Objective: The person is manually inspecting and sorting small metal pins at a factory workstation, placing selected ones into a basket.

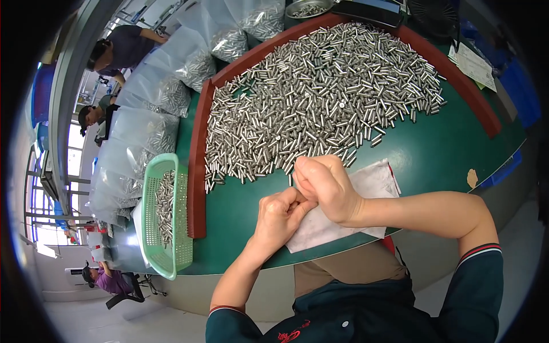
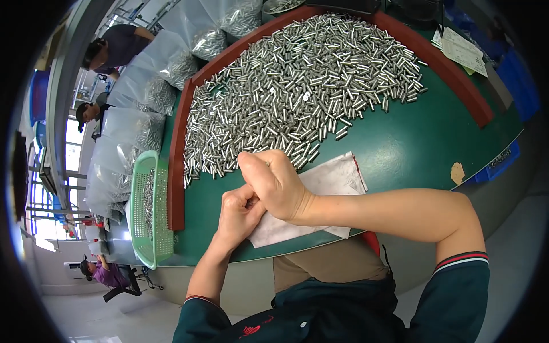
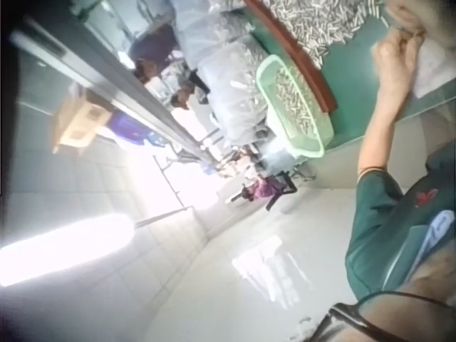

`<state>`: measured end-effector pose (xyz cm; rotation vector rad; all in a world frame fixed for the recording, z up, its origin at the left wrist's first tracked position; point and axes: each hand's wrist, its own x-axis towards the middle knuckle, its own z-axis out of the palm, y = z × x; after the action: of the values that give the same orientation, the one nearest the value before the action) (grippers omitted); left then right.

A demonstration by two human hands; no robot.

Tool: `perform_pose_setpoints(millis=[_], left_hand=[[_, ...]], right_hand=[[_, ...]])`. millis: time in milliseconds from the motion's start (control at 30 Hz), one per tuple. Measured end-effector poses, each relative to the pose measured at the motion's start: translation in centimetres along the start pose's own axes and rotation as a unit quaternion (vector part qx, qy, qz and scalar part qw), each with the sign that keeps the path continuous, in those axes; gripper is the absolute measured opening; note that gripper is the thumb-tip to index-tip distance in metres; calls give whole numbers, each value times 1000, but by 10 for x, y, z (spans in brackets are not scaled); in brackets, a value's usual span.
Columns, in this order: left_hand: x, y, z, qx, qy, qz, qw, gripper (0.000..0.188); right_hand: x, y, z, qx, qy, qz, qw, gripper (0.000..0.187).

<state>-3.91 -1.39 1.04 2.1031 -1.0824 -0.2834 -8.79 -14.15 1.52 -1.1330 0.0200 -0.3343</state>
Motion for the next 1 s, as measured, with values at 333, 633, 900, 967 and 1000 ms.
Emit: perform_pose_setpoints(millis=[333, 633, 900, 967, 1000], left_hand=[[4, -29, -22, -649, -58, -233, 722, 18], [5, -43, -27, -651, -30, -186, 735, 20], [13, -35, -22, 151, 14, 135, 979, 15], [12, -33, -20, 122, 18, 90, 988, 12], [12, -32, -19, 94, 23, 43, 994, 9]], right_hand=[[2, 4, -16, 167, -35, 94, 981, 42], [3, -2, -17, 176, -33, 94, 979, 39], [5, 0, -16, 163, -23, 98, 981, 42], [4, 0, -17, 162, -24, 96, 982, 42], [4, 1, -18, 160, -28, 94, 982, 42]])
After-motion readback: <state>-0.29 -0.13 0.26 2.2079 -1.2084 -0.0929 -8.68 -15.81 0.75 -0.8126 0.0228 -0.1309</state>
